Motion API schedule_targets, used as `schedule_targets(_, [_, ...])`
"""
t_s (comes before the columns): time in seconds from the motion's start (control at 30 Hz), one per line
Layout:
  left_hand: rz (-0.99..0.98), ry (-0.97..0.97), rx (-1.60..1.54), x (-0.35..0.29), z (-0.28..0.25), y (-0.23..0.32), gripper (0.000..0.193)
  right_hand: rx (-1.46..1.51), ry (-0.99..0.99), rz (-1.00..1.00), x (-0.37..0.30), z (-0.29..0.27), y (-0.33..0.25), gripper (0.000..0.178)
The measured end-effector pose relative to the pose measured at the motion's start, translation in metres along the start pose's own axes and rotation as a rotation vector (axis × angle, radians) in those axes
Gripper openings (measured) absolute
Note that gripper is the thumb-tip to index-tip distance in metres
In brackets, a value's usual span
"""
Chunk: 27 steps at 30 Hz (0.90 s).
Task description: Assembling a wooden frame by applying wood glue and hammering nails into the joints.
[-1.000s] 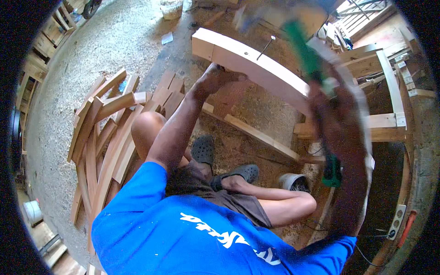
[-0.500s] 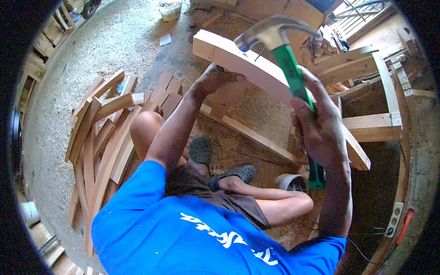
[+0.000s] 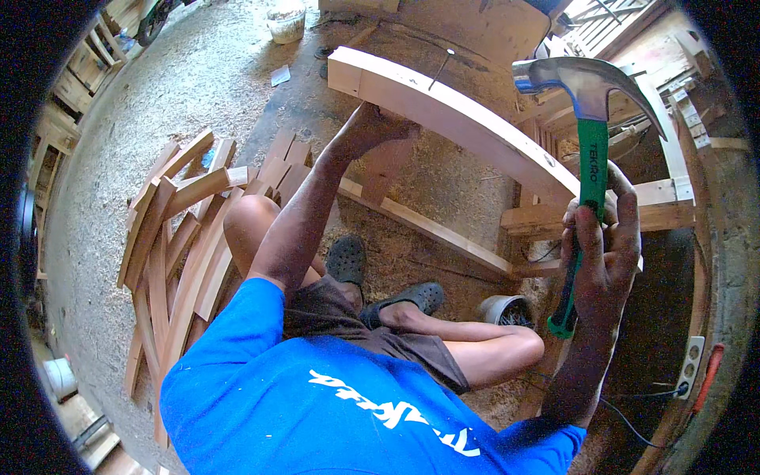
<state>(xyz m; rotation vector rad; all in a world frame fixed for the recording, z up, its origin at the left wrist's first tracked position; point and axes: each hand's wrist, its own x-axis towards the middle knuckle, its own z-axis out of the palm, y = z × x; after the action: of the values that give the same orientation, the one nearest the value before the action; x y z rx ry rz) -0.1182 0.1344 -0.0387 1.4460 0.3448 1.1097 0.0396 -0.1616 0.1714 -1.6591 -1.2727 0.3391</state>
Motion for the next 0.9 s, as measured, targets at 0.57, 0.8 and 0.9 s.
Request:
schedule_targets(0.57, [-0.05, -0.007, 0.16, 0.005, 0.002, -0.002, 0.059, -1.012, 0.245, -0.929, 0.134, -0.064, -0.045, 0.037])
schedule_targets(0.8, [-0.058, -0.029, 0.077, 0.0, 0.002, 0.007, 0.056, -0.463, -0.291, -0.31, 0.092, -0.012, 0.049, 0.051])
schedule_targets(0.9, [-0.083, -0.04, 0.038, 0.002, 0.001, 0.004, 0.056, -0.47, 0.052, -0.269, 0.124, -0.092, 0.021, 0.032])
